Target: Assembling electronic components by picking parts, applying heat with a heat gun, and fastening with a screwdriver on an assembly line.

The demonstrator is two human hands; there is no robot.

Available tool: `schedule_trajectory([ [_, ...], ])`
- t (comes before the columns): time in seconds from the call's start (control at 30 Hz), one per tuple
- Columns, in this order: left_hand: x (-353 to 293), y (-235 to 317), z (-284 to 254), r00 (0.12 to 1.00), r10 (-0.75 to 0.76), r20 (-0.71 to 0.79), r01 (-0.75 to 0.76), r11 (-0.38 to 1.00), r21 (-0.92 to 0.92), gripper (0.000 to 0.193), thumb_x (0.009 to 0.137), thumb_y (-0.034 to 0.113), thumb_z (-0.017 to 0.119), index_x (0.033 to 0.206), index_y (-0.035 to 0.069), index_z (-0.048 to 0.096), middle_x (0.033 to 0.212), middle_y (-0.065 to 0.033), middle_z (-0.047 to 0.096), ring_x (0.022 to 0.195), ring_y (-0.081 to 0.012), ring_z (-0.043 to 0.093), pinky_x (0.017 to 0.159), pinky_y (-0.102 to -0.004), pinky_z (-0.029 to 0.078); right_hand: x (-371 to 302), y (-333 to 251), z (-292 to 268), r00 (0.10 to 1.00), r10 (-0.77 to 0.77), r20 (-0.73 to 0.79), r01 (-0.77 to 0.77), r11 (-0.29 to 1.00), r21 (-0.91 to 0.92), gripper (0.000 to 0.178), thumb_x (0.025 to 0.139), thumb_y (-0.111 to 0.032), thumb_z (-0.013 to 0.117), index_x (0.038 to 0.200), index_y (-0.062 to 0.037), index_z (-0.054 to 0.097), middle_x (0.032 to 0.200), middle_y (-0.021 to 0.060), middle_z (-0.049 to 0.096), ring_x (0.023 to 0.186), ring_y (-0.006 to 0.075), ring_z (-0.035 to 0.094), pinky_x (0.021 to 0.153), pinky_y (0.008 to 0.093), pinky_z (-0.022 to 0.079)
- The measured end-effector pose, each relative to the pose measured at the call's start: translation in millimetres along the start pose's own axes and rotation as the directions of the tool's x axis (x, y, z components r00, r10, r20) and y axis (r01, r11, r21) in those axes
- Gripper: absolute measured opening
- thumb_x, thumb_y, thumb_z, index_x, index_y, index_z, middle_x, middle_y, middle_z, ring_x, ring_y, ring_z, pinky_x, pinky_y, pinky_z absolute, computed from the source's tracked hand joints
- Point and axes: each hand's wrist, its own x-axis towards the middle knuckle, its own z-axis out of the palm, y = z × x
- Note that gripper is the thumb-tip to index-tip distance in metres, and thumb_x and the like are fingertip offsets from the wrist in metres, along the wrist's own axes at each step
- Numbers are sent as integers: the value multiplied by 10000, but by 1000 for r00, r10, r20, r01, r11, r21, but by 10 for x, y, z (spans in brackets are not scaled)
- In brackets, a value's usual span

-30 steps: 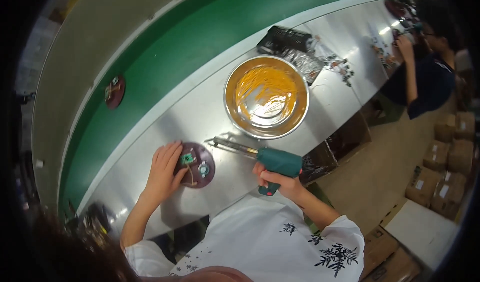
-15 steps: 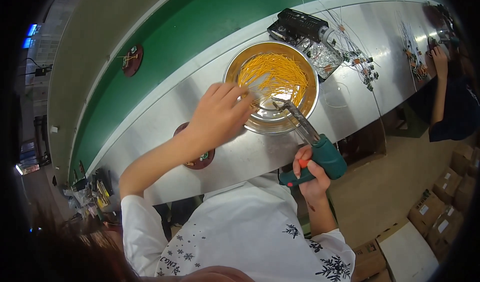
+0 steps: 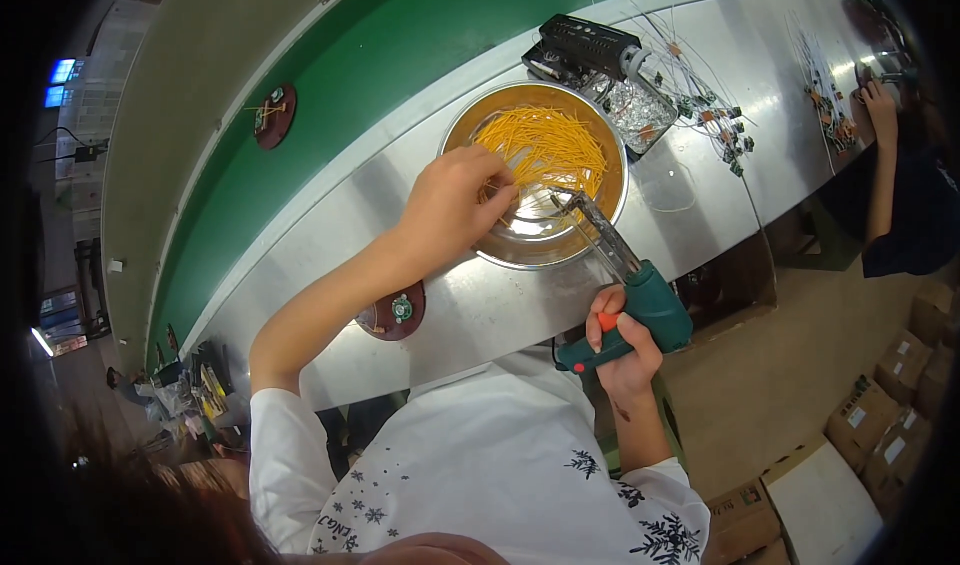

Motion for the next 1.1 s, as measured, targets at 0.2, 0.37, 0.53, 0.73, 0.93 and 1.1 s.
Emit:
schedule_trajectory([
  [0.2,-124,121,-193,985,-171,24,173,973,-150,73,738,93,708,738,24,686,843,-154,623,815,-338,619,728,-416,501,14,-15,54,1000,-5,19,6,999,-45,281,821,-218,619,933,12,505,967,126,515,650,176,500,564,260,407],
  [0.37,-161,120,-277,957,-267,111,287,927,-242,90,727,104,718,734,20,686,865,-174,615,816,-342,616,737,-414,499,4,-2,67,1000,-16,12,16,999,-37,266,833,-213,602,938,11,504,971,127,513,648,175,504,563,254,401],
  [0.53,-229,107,-236,980,-197,31,199,948,-247,73,751,94,705,777,33,675,879,-155,610,818,-332,625,727,-422,499,-22,13,87,1000,-23,6,23,998,-59,254,849,-205,590,954,8,500,979,127,512,654,171,507,573,254,402],
  [0.73,-612,350,-366,986,-163,38,167,947,-274,68,783,44,680,810,21,621,862,-109,588,642,-244,581,601,-353,472,-77,43,313,999,-41,12,43,979,-197,241,878,-203,579,987,-2,505,999,125,514,671,165,517,593,252,406],
  [0.93,-576,94,-73,962,-266,66,254,775,-578,96,842,7,618,831,-28,529,966,-109,642,728,-140,637,594,-261,502,2,106,442,999,-25,26,31,965,-262,236,891,-195,567,1009,-1,500,1005,124,511,691,166,520,607,257,406],
  [1.1,-567,90,-4,923,-271,274,379,506,-775,85,916,21,553,899,-10,476,1017,-125,654,842,-144,679,646,-257,555,-16,73,373,993,-109,-40,99,976,-196,193,900,-176,539,983,-9,490,998,124,507,694,165,493,623,257,402],
])
